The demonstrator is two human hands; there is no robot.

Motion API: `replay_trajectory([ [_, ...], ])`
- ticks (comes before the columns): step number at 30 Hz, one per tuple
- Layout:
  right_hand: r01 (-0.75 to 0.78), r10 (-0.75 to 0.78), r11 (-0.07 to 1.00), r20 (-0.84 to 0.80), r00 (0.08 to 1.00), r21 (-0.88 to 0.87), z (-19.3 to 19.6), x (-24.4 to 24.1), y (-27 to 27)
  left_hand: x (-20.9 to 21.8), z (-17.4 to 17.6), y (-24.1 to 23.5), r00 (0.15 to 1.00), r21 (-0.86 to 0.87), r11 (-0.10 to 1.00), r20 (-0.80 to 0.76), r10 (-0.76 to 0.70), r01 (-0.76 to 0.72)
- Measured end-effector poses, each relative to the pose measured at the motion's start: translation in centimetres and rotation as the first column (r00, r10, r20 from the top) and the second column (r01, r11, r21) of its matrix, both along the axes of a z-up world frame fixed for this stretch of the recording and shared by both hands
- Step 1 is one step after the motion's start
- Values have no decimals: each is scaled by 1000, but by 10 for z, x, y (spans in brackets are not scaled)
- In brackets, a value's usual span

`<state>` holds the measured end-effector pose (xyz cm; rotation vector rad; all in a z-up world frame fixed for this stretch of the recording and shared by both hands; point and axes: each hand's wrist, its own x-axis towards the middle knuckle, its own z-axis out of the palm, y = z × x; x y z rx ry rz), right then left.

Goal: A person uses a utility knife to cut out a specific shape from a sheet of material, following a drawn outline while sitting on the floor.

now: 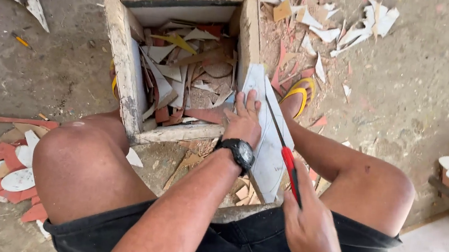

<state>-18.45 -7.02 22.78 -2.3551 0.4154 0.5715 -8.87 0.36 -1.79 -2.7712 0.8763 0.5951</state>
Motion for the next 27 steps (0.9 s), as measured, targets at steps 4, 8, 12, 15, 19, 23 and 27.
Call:
replay_trajectory([
  [4,126,-136,988,-106,985,-94,9,-27,-6,6,17,13,998,-35,998,-26,-57,56],
  [8,89,-115,990,-249,962,-112,-28,32,3,-5,-17,8,999,-176,984,-42,11,-18],
  [12,1,-26,996,-278,960,-91,-70,71,13,-1,-8,15,999,-149,988,-39,-32,26],
  [15,35,-64,995,-305,950,-98,-56,73,10,-5,-22,10,1000,-168,986,-22,21,-25],
  [19,32,-64,994,-306,950,-108,-33,69,14,-5,-11,14,998,-155,987,-50,-38,30],
  [23,65,-93,993,-321,943,-96,-36,74,20,2,11,25,994,-68,992,-26,-104,102],
  [27,60,-89,993,-306,948,-103,-60,72,17,-1,24,3,999,43,998,-1,-36,36],
])
